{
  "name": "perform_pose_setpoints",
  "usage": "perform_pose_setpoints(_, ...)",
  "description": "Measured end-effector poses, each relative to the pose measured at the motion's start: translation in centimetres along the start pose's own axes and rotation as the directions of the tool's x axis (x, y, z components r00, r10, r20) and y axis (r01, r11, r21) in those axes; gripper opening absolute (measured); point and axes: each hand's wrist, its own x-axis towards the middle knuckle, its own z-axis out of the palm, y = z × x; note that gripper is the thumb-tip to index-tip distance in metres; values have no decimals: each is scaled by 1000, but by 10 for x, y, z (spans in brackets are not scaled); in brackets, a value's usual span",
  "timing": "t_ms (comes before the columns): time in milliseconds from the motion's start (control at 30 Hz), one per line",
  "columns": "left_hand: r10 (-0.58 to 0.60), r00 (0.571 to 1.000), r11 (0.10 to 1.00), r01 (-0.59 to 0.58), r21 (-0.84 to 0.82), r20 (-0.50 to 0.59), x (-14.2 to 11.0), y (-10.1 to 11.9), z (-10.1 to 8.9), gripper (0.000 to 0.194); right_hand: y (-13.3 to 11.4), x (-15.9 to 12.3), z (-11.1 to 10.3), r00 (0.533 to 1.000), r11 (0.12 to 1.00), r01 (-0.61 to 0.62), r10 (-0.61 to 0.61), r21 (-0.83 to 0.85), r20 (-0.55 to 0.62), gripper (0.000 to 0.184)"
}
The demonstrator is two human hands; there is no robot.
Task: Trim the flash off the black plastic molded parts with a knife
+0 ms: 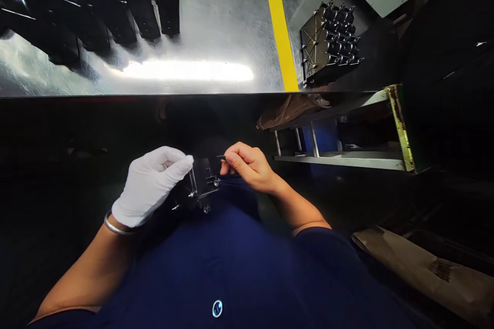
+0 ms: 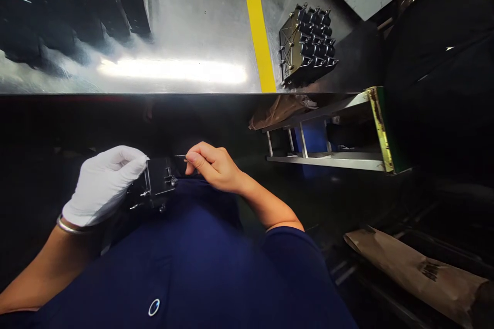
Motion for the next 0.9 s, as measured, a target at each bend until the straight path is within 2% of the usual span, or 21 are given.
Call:
perform_pose_setpoints(100, 23, 998, 1000, -22, 18, -63, -1, -3, 3, 22, -1, 1, 7, 986, 980, 149, -157, -136, -52, 29)
perform_pose_setpoints(167, 48, 994, 999, -47, 10, -101, -2, -4, 5, 21, -2, 2, 11, 978, 974, 179, -191, -142, -79, 27)
perform_pose_setpoints(267, 89, 987, 996, -91, -4, -136, -2, -5, 7, 20, -3, 3, 15, 978, 978, 171, -183, -119, -98, 27)
perform_pose_setpoints(467, 117, 984, 993, -118, -2, -135, -2, -7, 9, 18, -3, 4, 14, 978, 980, 168, -180, -107, -105, 26)
perform_pose_setpoints(667, 104, 984, 994, -105, 3, -144, -2, -5, 11, 19, -3, 3, 12, 985, 987, 138, -145, -80, -89, 27)
perform_pose_setpoints(900, 52, 988, 998, -56, -21, -148, -2, -4, 12, 22, -2, 3, 11, 974, 969, 211, -220, -131, -62, 27)
